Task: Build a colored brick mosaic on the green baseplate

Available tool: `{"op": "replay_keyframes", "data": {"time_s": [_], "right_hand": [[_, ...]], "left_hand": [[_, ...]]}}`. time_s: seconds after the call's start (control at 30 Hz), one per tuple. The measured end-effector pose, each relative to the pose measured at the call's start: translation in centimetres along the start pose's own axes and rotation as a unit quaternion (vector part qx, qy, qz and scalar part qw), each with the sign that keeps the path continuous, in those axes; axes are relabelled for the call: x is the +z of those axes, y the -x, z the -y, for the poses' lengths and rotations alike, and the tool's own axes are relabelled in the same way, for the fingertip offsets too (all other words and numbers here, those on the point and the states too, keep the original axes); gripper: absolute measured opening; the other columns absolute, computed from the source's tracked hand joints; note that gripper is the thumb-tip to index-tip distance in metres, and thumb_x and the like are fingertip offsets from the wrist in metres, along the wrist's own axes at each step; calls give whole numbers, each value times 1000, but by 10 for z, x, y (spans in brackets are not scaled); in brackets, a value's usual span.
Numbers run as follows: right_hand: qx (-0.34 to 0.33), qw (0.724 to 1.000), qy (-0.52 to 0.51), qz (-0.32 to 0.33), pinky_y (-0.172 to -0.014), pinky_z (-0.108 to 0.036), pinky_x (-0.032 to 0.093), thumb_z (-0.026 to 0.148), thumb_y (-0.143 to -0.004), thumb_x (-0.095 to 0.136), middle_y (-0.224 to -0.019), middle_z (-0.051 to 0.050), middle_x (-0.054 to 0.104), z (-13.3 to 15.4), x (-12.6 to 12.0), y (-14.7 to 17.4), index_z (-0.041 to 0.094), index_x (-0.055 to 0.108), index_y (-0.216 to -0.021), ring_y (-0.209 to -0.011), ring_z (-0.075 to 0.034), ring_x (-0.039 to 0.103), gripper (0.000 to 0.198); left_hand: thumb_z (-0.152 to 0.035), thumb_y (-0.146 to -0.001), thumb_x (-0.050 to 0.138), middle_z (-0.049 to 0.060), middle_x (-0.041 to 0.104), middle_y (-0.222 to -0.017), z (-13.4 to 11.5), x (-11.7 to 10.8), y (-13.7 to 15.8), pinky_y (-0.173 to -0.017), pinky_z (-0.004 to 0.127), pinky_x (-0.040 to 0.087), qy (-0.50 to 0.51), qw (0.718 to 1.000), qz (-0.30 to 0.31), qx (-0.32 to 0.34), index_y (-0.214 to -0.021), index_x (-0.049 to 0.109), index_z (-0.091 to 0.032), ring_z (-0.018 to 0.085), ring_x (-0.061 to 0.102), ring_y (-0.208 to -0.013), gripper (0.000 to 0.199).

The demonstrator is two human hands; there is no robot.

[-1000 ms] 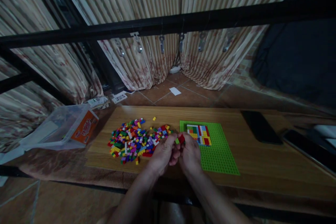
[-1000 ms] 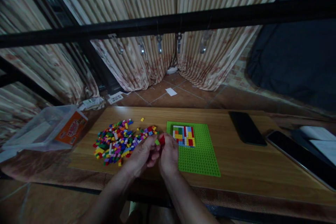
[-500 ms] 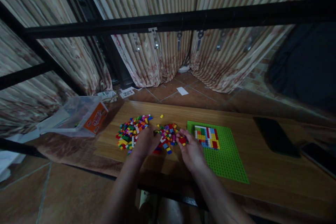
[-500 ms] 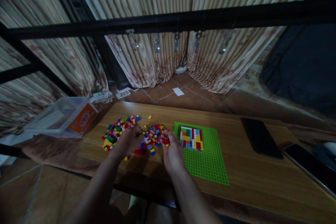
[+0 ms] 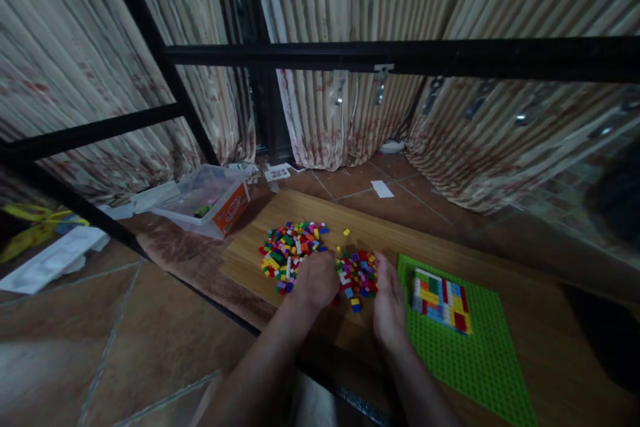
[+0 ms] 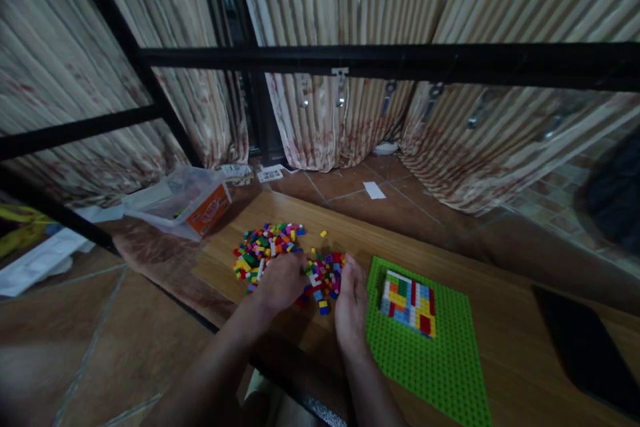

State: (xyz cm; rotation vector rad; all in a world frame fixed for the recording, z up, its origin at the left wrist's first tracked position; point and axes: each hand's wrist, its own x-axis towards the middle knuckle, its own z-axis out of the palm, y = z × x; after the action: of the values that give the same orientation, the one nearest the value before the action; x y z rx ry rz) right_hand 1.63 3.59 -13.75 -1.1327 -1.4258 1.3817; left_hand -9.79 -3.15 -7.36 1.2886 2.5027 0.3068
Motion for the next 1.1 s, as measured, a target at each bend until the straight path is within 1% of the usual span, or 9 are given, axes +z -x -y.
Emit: {"op": "replay_keyframes", "data": {"time_s": [0.17,0.27,0.4,0.57,0.7,0.8,0.9,1.0,1.1], "right_hand": [[-4,998,-1,67,-108,-38,32,60,-86,39,-135,-6,55,0,5,6,21,56,-127,-125,-22,48,59],[-6,996,-18,84,-108,-40,31,59,-87,39,-136,-5,55,-7,7,6,23,56,-127,-126,-22,47,56],[-18,998,-53,42,-103,-41,38,56,-85,45,-128,-9,61,-10,1,-1,19,62,-120,-120,-23,53,54],[-15,997,-73,-29,-96,-41,44,49,-78,61,-112,-11,69,-1,-14,-7,16,68,-103,-105,-24,62,42],[0,998,-50,-39,-89,-39,48,48,-74,65,-98,-9,72,8,-22,3,17,69,-92,-92,-22,66,36],[-11,1000,18,3,-83,-36,49,51,-77,61,-94,-8,73,13,-24,23,18,70,-92,-89,-22,66,37],[-44,991,89,91,-75,-31,51,50,-81,56,-94,-7,73,14,-24,44,19,71,-92,-85,-22,67,36],[-122,956,163,212,-72,-27,50,43,-87,51,-91,-6,71,15,-22,57,22,70,-92,-83,-19,66,29],[-194,908,244,280,-71,-26,47,35,-91,44,-86,-4,67,15,-21,58,23,68,-89,-80,-18,64,26]], "left_hand": [[-17,-73,56,12,71,-96,-1,0,2,-83,31,50,24,1000,3,4,-99,65,-14,25,66,-95,28],[-20,-71,60,11,71,-96,3,-1,1,-85,30,49,53,999,0,9,-100,66,-15,24,65,-96,30],[-22,-71,60,8,71,-93,20,-14,-4,-82,29,49,81,997,-18,-8,-97,68,-19,22,65,-92,28],[-16,-70,57,8,71,-90,61,-42,-10,-76,27,47,87,989,-81,-88,-94,69,-19,21,65,-87,27],[-16,-74,52,9,71,-91,80,-52,-11,-73,27,45,88,984,-107,-114,-96,68,-17,20,64,-85,28],[-20,-78,49,9,71,-89,74,-49,-12,-69,25,44,101,983,-119,-102,-92,69,-18,19,64,-82,24],[-24,-81,48,7,71,-84,60,-43,-13,-65,25,43,110,983,-131,-71,-85,70,-19,18,63,-76,23],[-23,-83,46,7,70,-80,46,-36,-12,-68,26,44,97,986,-132,-37,-83,70,-19,19,64,-76,24],[-22,-83,47,7,71,-85,36,-30,-10,-74,26,45,96,989,-114,-5,-89,70,-19,19,65,-83,24]]}}
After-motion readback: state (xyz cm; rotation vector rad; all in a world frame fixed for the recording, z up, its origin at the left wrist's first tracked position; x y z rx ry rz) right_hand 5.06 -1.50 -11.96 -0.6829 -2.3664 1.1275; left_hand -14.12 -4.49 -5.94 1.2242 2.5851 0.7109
